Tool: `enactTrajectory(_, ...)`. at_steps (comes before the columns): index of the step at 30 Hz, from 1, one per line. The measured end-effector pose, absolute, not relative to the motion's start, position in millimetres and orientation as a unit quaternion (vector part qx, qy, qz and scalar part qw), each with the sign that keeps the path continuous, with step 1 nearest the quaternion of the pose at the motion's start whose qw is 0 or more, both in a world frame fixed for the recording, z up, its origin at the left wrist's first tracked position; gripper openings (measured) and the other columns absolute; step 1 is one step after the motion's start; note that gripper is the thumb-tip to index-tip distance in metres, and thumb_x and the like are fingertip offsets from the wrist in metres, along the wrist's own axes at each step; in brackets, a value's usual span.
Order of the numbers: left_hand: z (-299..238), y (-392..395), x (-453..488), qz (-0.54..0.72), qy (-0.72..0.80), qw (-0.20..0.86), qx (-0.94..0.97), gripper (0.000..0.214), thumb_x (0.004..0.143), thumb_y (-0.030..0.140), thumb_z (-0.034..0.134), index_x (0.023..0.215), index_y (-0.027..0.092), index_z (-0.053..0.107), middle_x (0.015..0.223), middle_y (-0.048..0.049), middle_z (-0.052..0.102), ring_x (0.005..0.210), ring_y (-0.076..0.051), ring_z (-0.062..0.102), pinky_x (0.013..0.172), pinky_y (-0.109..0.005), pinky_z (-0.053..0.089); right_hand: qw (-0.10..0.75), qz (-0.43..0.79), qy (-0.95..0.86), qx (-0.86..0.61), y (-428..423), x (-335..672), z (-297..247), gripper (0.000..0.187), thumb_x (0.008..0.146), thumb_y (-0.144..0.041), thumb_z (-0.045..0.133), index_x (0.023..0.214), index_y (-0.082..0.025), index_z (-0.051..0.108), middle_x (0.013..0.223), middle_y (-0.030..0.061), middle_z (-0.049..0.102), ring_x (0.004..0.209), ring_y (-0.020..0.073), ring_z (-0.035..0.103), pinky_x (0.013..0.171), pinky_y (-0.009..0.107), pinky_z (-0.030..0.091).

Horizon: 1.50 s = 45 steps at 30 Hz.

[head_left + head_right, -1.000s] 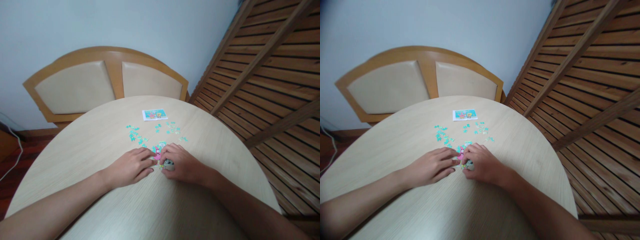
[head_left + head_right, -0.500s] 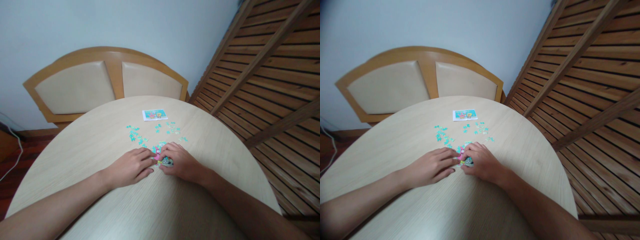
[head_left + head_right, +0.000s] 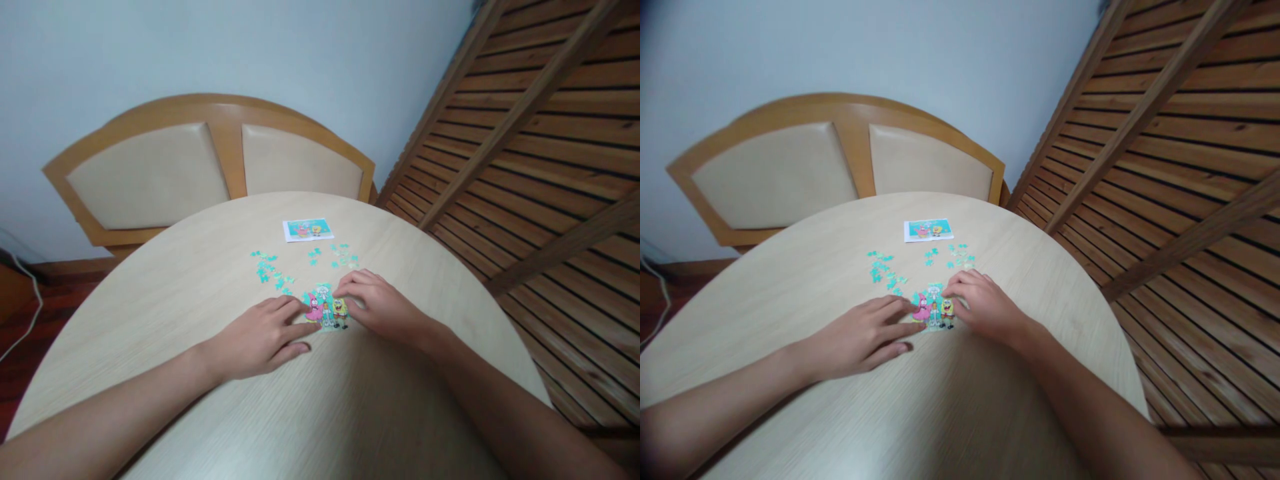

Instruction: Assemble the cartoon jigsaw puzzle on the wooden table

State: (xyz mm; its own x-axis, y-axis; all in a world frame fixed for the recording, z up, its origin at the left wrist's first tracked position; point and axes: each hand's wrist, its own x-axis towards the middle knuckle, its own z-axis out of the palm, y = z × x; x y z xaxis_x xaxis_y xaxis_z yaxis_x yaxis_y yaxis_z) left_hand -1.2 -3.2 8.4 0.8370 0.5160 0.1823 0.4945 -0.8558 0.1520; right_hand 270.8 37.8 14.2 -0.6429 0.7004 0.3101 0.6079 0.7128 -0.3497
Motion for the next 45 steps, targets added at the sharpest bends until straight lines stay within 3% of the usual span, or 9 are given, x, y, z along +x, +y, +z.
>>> enactTrajectory(4, 6.0, -3.1, -2.2, 0.123, 0.261, 0.063, 0.955, 0.038, 0.104, 0.040, 0.047, 0.136, 0.024, 0.058, 0.129, -0.0127, 0.058, 0.121, -0.029, 0.054, 0.103, -0.049, 0.047, 0.213, 0.105, -0.901, -0.362, 45.3, 278.5, 10.1, 0.032, 0.091, -0.007, 0.051, 0.107, -0.022, 0.074, 0.109, 0.0067, 0.071, 0.105, 0.0221, 0.062, 0.095, 0.041, 0.047)
enactTrajectory(9, 2.6, -3.1, -1.3, 0.149, 0.234, 0.065, 0.959, 0.040, 0.103, 0.041, 0.050, 0.136, 0.020, 0.055, 0.142, -0.0141, 0.054, 0.132, -0.030, 0.050, 0.110, -0.051, 0.042, 0.186, 0.114, -0.913, -0.346, 45.8, 279.5, 5.1, 0.023, 0.093, -0.018, 0.059, 0.108, -0.023, 0.075, 0.111, 0.0068, 0.072, 0.108, 0.0226, 0.062, 0.097, 0.042, 0.047)
enactTrajectory(18, 7.3, -2.7, 0.1, 0.136, 0.223, 0.056, 0.964, 0.035, 0.103, 0.037, 0.049, 0.131, 0.019, 0.060, 0.125, -0.0132, 0.062, 0.117, -0.029, 0.057, 0.102, -0.047, 0.047, 0.169, 0.159, -0.929, -0.289, 39.8, 269.3, 12.4, 0.014, 0.092, -0.025, 0.066, 0.099, -0.023, 0.078, 0.103, 0.0048, 0.074, 0.100, 0.0204, 0.065, 0.094, 0.037, 0.047)
enactTrajectory(23, 8.0, -3.1, -0.6, 0.136, 0.217, 0.057, 0.965, 0.034, 0.103, 0.035, 0.048, 0.131, 0.019, 0.060, 0.125, -0.0131, 0.061, 0.116, -0.028, 0.057, 0.102, -0.046, 0.047, 0.213, 0.124, -0.909, -0.335, 48.5, 277.0, 6.6, 0.018, 0.093, -0.024, 0.062, 0.104, -0.020, 0.075, 0.103, 0.0060, 0.074, 0.101, 0.0213, 0.065, 0.095, 0.038, 0.047)
enactTrajectory(28, 8.9, -3.1, -1.5, 0.134, 0.208, 0.064, 0.967, 0.033, 0.103, 0.036, 0.049, 0.129, 0.019, 0.061, 0.123, -0.0129, 0.062, 0.115, -0.028, 0.056, 0.102, -0.047, 0.048, 0.254, 0.074, -0.839, -0.475, 67.9, 296.1, -7.1, 0.025, 0.090, -0.024, 0.060, 0.113, -0.018, 0.070, 0.114, 0.0096, 0.070, 0.110, 0.0255, 0.061, 0.100, 0.043, 0.046)
enactTrajectory(34, 8.0, -3.7, -2.8, 0.145, 0.199, 0.082, 0.966, 0.035, 0.099, 0.038, 0.055, 0.128, 0.019, 0.059, 0.123, -0.0139, 0.060, 0.115, -0.028, 0.057, 0.103, -0.047, 0.048, 0.207, 0.048, -0.807, -0.552, 76.0, 302.8, -20.8, 0.051, 0.094, -0.043, 0.057, 0.139, -0.018, 0.056, 0.142, 0.0131, 0.057, 0.130, 0.0325, 0.049, 0.106, 0.052, 0.041)
enactTrajectory(39, 6.6, -4.1, -2.4, 0.163, 0.184, 0.101, 0.964, 0.036, 0.098, 0.038, 0.058, 0.129, 0.020, 0.057, 0.122, -0.0140, 0.059, 0.115, -0.028, 0.057, 0.102, -0.046, 0.050, 0.168, 0.060, -0.820, -0.545, 73.4, 297.6, -22.0, 0.046, 0.098, -0.046, 0.050, 0.139, -0.026, 0.058, 0.150, 0.0102, 0.051, 0.135, 0.0335, 0.043, 0.108, 0.059, 0.036)
enactTrajectory(45, 5.0, -2.5, -0.3, 0.158, 0.183, 0.112, 0.964, 0.041, 0.097, 0.039, 0.057, 0.133, 0.019, 0.054, 0.121, -0.0148, 0.058, 0.113, -0.028, 0.056, 0.100, -0.046, 0.050, 0.200, 0.069, -0.826, -0.522, 75.9, 297.7, -24.1, 0.042, 0.097, -0.045, 0.052, 0.133, -0.025, 0.062, 0.143, 0.0096, 0.057, 0.132, 0.0303, 0.046, 0.107, 0.053, 0.037)
